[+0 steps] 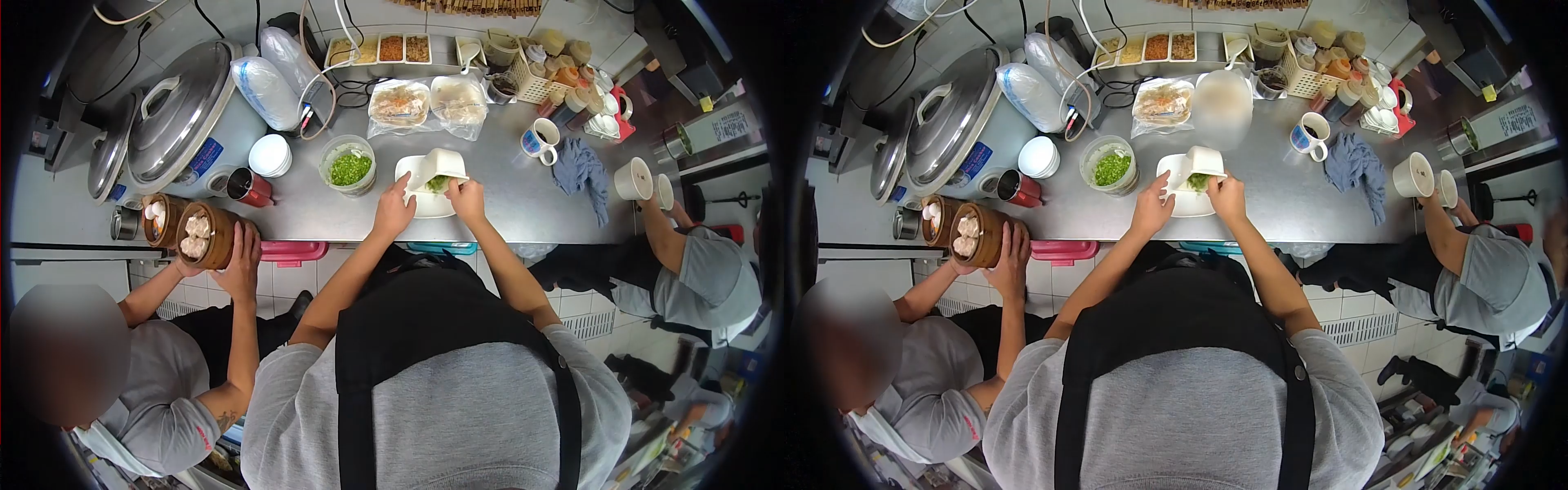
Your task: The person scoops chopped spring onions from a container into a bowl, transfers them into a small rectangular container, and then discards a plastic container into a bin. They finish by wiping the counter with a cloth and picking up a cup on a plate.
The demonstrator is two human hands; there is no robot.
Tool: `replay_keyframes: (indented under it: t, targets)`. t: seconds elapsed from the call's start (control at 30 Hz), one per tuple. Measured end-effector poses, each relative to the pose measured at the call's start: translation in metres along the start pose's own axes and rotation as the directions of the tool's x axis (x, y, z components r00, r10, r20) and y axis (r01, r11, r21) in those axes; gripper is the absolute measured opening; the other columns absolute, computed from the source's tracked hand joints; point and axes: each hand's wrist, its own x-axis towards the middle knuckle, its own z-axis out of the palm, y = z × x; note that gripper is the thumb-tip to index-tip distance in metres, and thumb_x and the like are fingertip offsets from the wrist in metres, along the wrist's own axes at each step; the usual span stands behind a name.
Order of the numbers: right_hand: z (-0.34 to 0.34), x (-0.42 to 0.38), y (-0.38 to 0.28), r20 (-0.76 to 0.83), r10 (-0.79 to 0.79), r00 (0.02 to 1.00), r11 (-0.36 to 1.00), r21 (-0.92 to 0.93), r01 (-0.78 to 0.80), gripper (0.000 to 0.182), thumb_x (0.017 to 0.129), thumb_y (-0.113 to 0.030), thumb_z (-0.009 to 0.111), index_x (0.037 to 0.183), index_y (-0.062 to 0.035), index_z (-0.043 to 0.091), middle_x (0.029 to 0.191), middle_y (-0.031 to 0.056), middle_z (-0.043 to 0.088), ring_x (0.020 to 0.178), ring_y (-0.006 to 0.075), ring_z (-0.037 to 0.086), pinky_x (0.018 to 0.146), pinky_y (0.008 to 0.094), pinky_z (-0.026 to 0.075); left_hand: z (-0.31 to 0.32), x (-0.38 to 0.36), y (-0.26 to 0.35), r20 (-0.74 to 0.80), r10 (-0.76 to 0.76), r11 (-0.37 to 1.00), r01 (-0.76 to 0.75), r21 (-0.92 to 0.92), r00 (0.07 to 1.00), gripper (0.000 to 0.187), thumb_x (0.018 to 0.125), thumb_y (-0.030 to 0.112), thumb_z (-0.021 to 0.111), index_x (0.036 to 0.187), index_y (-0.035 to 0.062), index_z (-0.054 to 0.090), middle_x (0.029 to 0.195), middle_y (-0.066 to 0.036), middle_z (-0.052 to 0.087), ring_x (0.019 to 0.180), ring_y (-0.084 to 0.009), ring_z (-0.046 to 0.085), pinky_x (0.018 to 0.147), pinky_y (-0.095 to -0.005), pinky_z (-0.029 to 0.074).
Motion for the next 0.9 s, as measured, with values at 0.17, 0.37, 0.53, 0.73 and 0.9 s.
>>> replay_keyframes:
  t: [0.17, 0.37, 0.53, 0.73, 0.9]
  targets:
    - [0.000, 0.000, -0.001, -0.048, -0.127, 0.991, 0.989, -0.086, 0.122, 0.029, 0.081, -0.013, 0.053, 0.106, 0.0005, 0.057, 0.082, 0.0234, 0.062, 0.071, 0.0369, 0.062, 0.063, 0.0397, 0.050, 0.001, -0.001, -0.002, -0.005, 0.018, 1.000, -0.018, 0.014, 1.000, 0.056, 0.071, 0.004, 0.060, 0.125, 0.0024, 0.044, 0.098, -0.024, 0.057, 0.086, -0.0345, 0.058, 0.078, -0.0402, 0.047]
    - [0.004, -0.006, 0.000, -0.016, -0.293, 0.956, 0.939, -0.194, 0.284, 0.053, 0.077, -0.006, 0.053, 0.129, -0.0135, 0.043, 0.100, 0.0232, 0.058, 0.083, 0.0397, 0.059, 0.071, 0.0441, 0.049, 0.000, 0.000, -0.003, -0.010, 0.043, 0.998, -0.043, 0.041, 0.999, 0.056, 0.070, 0.003, 0.059, 0.124, 0.0014, 0.044, 0.097, -0.025, 0.057, 0.086, -0.0365, 0.057, 0.078, -0.0413, 0.046]
    - [0.004, -0.008, -0.006, -0.018, -0.365, 0.931, 0.915, -0.194, 0.355, 0.063, 0.075, -0.005, 0.054, 0.133, -0.0187, 0.037, 0.098, 0.0201, 0.059, 0.083, 0.0388, 0.059, 0.074, 0.0445, 0.049, 0.000, -0.002, -0.002, 0.004, 0.025, 0.999, -0.025, 0.039, 1.000, 0.055, 0.069, 0.001, 0.058, 0.123, 0.0000, 0.045, 0.098, -0.026, 0.056, 0.088, -0.0376, 0.056, 0.079, -0.0417, 0.046]
    - [0.005, -0.007, -0.004, 0.040, -0.393, 0.919, 0.888, -0.243, 0.391, 0.066, 0.074, -0.005, 0.056, 0.135, -0.0204, 0.034, 0.099, 0.0174, 0.058, 0.084, 0.0365, 0.059, 0.073, 0.0429, 0.050, 0.000, -0.002, -0.003, -0.026, 0.044, 0.999, -0.043, 0.029, 0.999, 0.054, 0.068, -0.001, 0.057, 0.121, -0.0008, 0.046, 0.096, -0.026, 0.056, 0.085, -0.0374, 0.057, 0.077, -0.0411, 0.047]
    - [0.005, -0.005, -0.002, 0.054, -0.436, 0.898, 0.855, -0.288, 0.432, 0.068, 0.075, -0.007, 0.057, 0.136, -0.0196, 0.031, 0.102, 0.0161, 0.057, 0.083, 0.0361, 0.059, 0.071, 0.0426, 0.050, -0.001, -0.001, -0.003, -0.021, 0.038, 0.999, -0.037, 0.008, 0.999, 0.052, 0.069, -0.002, 0.056, 0.121, -0.0018, 0.047, 0.095, -0.025, 0.056, 0.084, -0.0360, 0.058, 0.073, -0.0402, 0.048]
